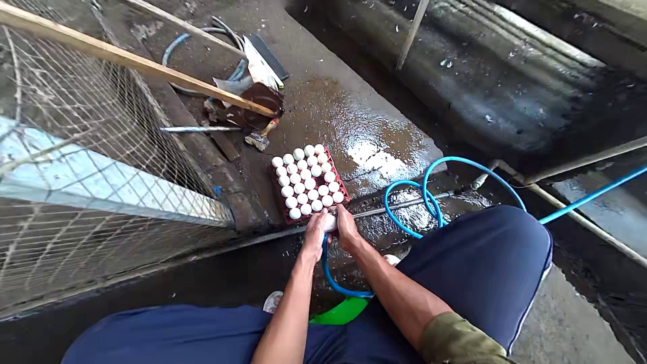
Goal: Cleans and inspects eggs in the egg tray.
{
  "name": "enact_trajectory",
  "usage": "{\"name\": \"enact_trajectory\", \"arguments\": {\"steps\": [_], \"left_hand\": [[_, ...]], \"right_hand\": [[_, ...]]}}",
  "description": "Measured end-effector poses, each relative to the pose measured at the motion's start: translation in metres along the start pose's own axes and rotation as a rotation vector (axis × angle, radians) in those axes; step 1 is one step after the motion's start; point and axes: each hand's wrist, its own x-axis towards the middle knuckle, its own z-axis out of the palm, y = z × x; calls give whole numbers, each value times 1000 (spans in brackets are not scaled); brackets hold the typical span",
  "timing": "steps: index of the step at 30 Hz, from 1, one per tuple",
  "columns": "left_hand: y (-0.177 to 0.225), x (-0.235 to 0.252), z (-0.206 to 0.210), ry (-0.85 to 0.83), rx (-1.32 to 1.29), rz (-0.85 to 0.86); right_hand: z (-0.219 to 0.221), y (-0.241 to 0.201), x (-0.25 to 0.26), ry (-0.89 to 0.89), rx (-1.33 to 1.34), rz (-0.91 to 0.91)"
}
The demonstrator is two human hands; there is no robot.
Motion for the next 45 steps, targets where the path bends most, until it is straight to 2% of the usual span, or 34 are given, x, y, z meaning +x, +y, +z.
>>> {"name": "enact_trajectory", "arguments": {"steps": [2, 3, 4, 6, 8, 11, 13, 15, 18, 20, 21, 25, 27, 28, 31, 35, 37, 39, 42, 45], "left_hand": [[-1, -4, -2, -23, -5, 64], [0, -6, 0, -14, 3, 76], [1, -7, 1, -3, 44, 62], [-3, -3, 4, 58, 134, 45], [-2, -4, 4, 30, 133, 48], [4, -7, 12, 74, 8, 80], [0, -7, 10, 78, -43, 32], [2, -3, 2, 20, -15, -57], [2, -1, -6, -91, -41, -107], [3, 1, -4, -113, -30, -55], [3, 2, -3, -68, 18, -33], [11, -6, -6, -51, 49, -5], [12, -8, -5, -98, 114, -16], [11, -8, -6, -130, 150, -21], [4, -6, 4, -56, 162, 8], [9, -14, 4, -64, 89, 5], [11, -11, 1, -69, 102, -66], [10, -9, -1, -145, 20, -137], [12, -6, -6, -239, -22, -187], [11, -2, -5, -224, -62, -134]], "right_hand": [[4, 3, -16, -2, -253, -239], [6, 5, -18, 21, -292, -318], [7, 5, -15, 58, -276, -328], [7, 3, -4, 99, -129, -184], [8, 2, -6, 130, -32, -88], [11, -2, -23, 124, -156, -262], [11, -1, -22, 91, -212, -292], [8, -5, -9, 39, -130, -172], [1, -9, 4, -48, 174, 139], [-3, -5, 7, -56, 277, 176], [-2, -2, 3, -51, 230, 119], [7, 5, -21, -20, -267, -335], [5, 5, -15, 57, -302, -392], [3, 2, -10, 88, -264, -329], [2, -2, -5, 103, -91, -101], [5, 1, -22, 117, -148, -255], [0, -2, -8, 110, -36, -151], [-2, -2, 1, 95, 113, 10], [-6, -8, -3, -20, 305, 165], [-14, -15, -1, -174, 388, 232]]}}
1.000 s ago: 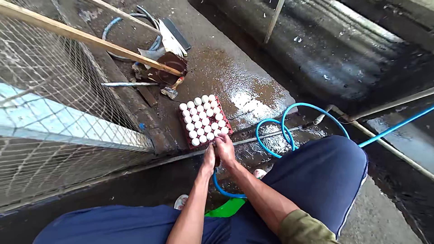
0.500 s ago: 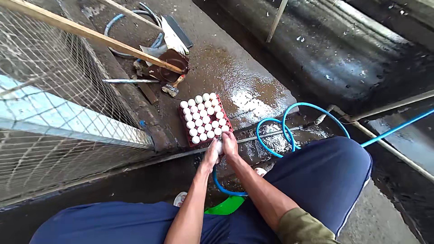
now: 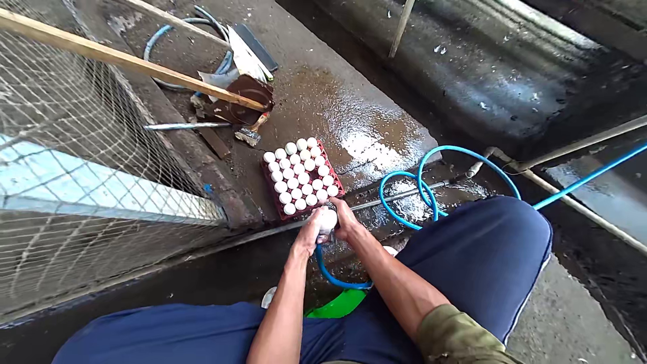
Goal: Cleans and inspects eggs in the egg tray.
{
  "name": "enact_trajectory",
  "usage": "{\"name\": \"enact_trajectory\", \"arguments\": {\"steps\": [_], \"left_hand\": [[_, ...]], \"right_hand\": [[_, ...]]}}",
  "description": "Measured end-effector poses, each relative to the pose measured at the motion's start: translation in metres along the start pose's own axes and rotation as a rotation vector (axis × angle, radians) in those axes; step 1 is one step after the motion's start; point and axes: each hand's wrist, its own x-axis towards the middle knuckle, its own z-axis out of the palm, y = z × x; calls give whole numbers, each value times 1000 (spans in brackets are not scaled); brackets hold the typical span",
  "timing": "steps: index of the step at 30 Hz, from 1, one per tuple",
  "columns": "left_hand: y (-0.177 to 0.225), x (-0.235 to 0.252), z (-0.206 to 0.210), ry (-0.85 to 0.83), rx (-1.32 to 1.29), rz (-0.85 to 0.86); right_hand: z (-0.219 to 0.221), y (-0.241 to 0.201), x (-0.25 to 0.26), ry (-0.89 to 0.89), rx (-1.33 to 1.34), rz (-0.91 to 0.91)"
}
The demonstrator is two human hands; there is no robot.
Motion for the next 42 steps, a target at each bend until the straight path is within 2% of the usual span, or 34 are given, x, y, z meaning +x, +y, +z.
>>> {"name": "enact_trajectory", "arguments": {"steps": [2, 4, 5, 7, 9, 11, 15, 20, 23, 24, 28, 30, 33, 35, 38, 42], "left_hand": [[-1, 5, -3, 72, -25, 88], [0, 7, -4, 117, -47, 132], [1, 5, -1, 121, -53, 140], [1, 0, 3, 108, 5, 153], [2, -1, 6, 80, 95, 148], [0, 1, 10, 81, 81, 76], [1, 5, 12, 33, 47, 16], [5, 12, 3, -114, 24, -65], [5, 26, 0, -85, 4, -24], [4, 31, -3, -61, 22, -8], [-1, 47, -13, 52, 59, -26], [0, 57, -16, 66, 39, -16], [1, 81, -20, 112, 85, 54], [7, 103, -22, 199, 231, 88], [28, 140, -27, 370, 603, 133], [52, 190, -37, 419, 1064, 172]], "right_hand": [[2, 6, -1, -40, -104, -156], [3, 20, -2, -23, -393, -442], [4, 23, -4, 8, -540, -522], [6, 26, -5, 110, -630, -566], [5, 22, 0, 200, -531, -497], [0, 16, 11, 249, -371, -355], [-10, 14, 26, 226, -233, -211], [-26, 9, 38, 193, -365, -153], [-46, 12, 41, 243, -597, -97], [-53, 17, 41, 174, -640, -70], [-66, 45, 37, -310, -692, 79], [-64, 58, 42, -399, -651, 103], [-62, 74, 53, -392, -534, 78], [-60, 79, 58, -356, -495, 62], [-57, 82, 62, -317, -497, 79], [-59, 83, 66, -318, -488, 91]]}}
